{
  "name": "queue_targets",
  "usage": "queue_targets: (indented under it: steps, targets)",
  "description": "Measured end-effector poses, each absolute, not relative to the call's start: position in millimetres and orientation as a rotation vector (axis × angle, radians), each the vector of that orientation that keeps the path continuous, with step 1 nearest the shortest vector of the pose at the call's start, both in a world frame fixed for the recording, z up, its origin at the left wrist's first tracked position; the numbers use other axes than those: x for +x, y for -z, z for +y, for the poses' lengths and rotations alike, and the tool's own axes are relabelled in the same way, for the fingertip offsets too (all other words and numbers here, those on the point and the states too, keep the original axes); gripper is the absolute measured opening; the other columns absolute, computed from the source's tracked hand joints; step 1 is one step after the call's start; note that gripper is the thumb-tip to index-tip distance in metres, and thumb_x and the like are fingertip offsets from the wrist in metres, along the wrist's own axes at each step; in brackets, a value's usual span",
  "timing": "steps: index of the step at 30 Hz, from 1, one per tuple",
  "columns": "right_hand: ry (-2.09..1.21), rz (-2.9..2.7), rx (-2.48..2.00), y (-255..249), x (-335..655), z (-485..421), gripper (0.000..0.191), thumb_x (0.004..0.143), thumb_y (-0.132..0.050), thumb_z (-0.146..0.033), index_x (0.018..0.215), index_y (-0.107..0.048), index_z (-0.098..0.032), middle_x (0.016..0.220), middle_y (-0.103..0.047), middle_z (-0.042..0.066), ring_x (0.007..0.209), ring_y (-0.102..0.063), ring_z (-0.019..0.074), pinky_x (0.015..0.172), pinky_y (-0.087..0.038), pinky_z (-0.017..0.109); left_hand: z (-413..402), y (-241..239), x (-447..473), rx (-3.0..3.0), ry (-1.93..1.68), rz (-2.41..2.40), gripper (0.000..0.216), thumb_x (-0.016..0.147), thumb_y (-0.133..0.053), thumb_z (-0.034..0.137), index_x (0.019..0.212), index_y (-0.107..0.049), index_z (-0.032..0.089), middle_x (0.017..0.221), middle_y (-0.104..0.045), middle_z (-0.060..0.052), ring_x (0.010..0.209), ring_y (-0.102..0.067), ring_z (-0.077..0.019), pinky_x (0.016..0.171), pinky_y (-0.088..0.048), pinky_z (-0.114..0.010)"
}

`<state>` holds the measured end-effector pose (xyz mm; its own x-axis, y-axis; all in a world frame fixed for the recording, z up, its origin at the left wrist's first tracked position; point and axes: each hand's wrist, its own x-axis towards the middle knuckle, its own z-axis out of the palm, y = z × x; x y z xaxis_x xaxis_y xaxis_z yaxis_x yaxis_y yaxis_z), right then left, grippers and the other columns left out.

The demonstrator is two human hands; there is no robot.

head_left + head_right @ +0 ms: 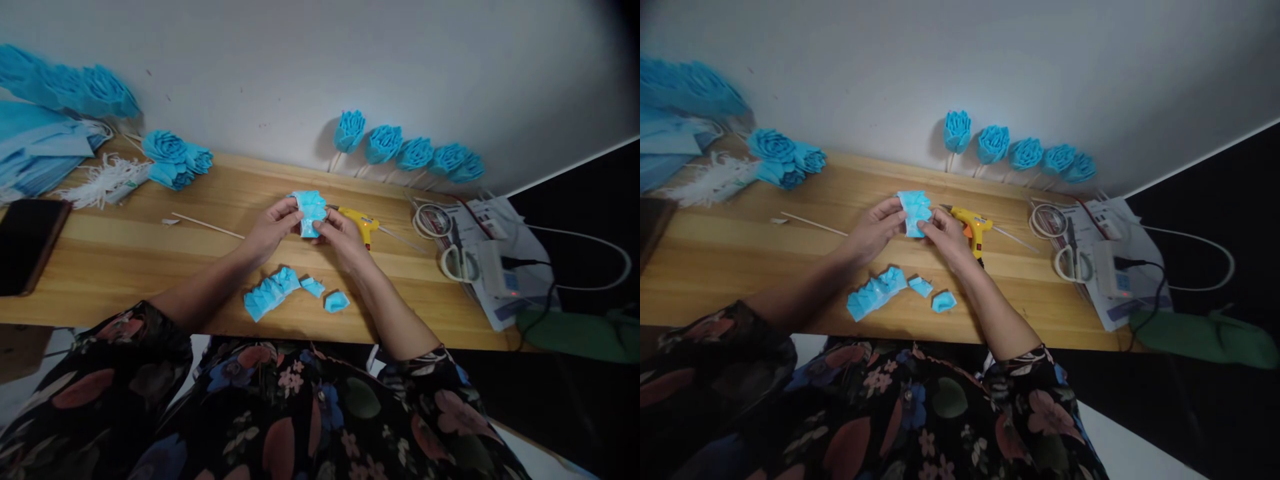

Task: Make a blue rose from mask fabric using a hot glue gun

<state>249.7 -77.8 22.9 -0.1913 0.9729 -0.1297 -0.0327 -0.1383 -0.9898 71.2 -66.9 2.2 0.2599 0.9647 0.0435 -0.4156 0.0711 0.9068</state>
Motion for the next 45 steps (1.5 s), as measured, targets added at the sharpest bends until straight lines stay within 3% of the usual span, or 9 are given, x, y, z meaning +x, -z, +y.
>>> queue_targets:
  steps: [10, 17, 27, 35, 45]
  targets:
    - [-1.455, -1.262, -1.181, -24, 248, -78, 0.033, 0.072, -0.082, -0.045, 0.075, -0.057, -0.024, 0.073, -0.052, -0.004, 0.071, -0.053, 0.0139, 0.068, -0.053, 0.032, -67, -3, 68, 1.026, -1.147, 0.751, 0.03, 0.08, -0.081, 0.02, 0.11, -0.075, 0.019, 0.085, -0.073, -0.001, 0.08, -0.066, -0.0143, 0.079, -0.053, -0.028]
    - [-1.399, -1.258, -1.192, -26, 249, -78, 0.038, 0.072, -0.082, -0.045, 0.067, -0.051, -0.024, 0.066, -0.05, -0.005, 0.066, -0.052, 0.0137, 0.067, -0.051, 0.032, -64, -2, 70, 1.051, -1.147, 0.691, 0.034, 0.075, -0.083, 0.022, 0.108, -0.075, 0.019, 0.083, -0.073, 0.0, 0.077, -0.066, -0.0145, 0.074, -0.052, -0.028]
    - [-1.612, -1.148, -1.105, -32, 254, -77, 0.037, 0.071, -0.085, -0.055, 0.087, -0.073, -0.024, 0.083, -0.07, 0.0, 0.08, -0.067, 0.0179, 0.071, -0.057, 0.03, -63, 0, 68, 0.999, -1.182, 0.707, 0.033, 0.078, -0.083, 0.023, 0.11, -0.075, 0.021, 0.091, -0.074, -0.002, 0.083, -0.067, -0.0147, 0.079, -0.053, -0.028]
    - [-1.569, -1.091, -1.134, -34, 255, -76, 0.037, 0.066, -0.09, -0.052, 0.08, -0.07, -0.024, 0.078, -0.068, -0.002, 0.073, -0.066, 0.0144, 0.067, -0.057, 0.027, -62, -2, 67, 0.937, -1.202, 0.718, 0.031, 0.077, -0.083, 0.019, 0.108, -0.076, 0.022, 0.09, -0.073, -0.001, 0.083, -0.067, -0.0141, 0.078, -0.053, -0.027]
    - [-1.423, -1.191, -1.191, -26, 254, -75, 0.039, 0.069, -0.087, -0.052, 0.07, -0.061, -0.024, 0.07, -0.057, -0.005, 0.066, -0.056, 0.0128, 0.069, -0.054, 0.029, -64, -5, 68, 0.964, -1.159, 0.728, 0.031, 0.076, -0.085, 0.021, 0.106, -0.076, 0.021, 0.087, -0.074, -0.001, 0.079, -0.066, -0.0144, 0.075, -0.052, -0.028]
